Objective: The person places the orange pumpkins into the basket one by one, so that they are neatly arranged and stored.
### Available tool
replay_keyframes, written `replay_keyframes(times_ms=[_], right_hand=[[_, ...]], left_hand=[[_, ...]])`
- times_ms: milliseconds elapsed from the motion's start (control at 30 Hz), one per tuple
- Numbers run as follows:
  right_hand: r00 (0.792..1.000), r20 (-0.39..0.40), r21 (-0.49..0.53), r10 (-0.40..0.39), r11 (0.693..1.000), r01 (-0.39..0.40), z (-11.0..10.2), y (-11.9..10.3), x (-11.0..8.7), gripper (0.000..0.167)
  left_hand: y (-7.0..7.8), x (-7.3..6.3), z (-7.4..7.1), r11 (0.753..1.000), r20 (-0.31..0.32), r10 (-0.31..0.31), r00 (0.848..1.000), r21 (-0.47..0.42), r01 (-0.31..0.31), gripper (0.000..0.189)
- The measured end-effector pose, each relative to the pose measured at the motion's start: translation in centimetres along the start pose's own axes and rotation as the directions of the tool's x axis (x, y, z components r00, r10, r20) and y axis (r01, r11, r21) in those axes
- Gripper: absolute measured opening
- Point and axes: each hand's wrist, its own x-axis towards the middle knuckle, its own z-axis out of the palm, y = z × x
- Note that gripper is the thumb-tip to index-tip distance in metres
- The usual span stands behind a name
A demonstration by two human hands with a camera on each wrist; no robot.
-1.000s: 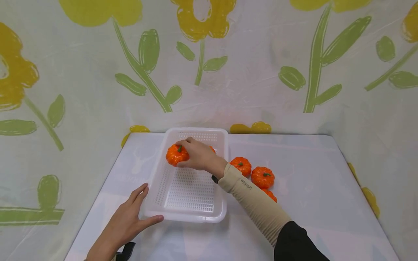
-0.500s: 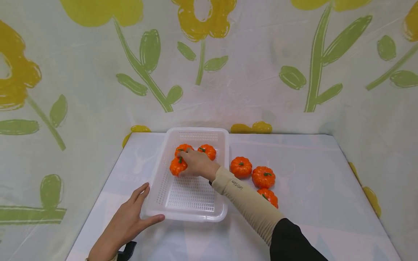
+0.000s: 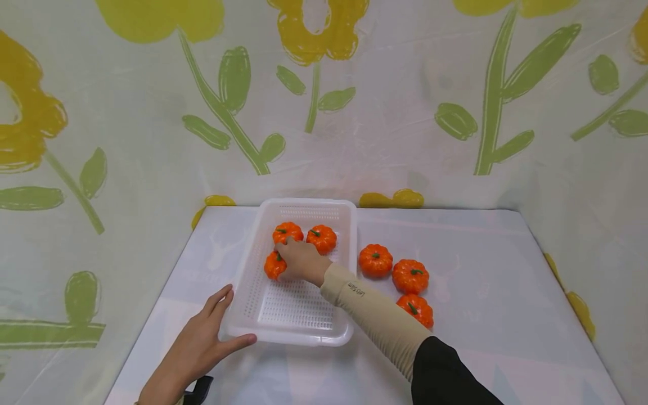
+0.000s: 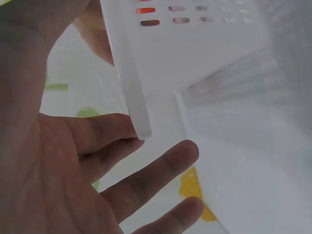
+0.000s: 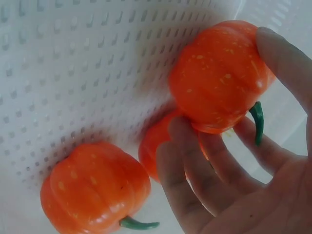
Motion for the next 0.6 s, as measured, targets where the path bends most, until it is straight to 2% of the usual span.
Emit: replay_keyframes(times_ms=[600], right_hand=[[1.000,0.002,0.052,-0.018,0.998,0.018,-0.10,0.43,-0.27,0.070]], left_hand=[[0.42,0.14,-0.15,0.999,0.022,-0.035,0.999,0.009,0.035,0.122]])
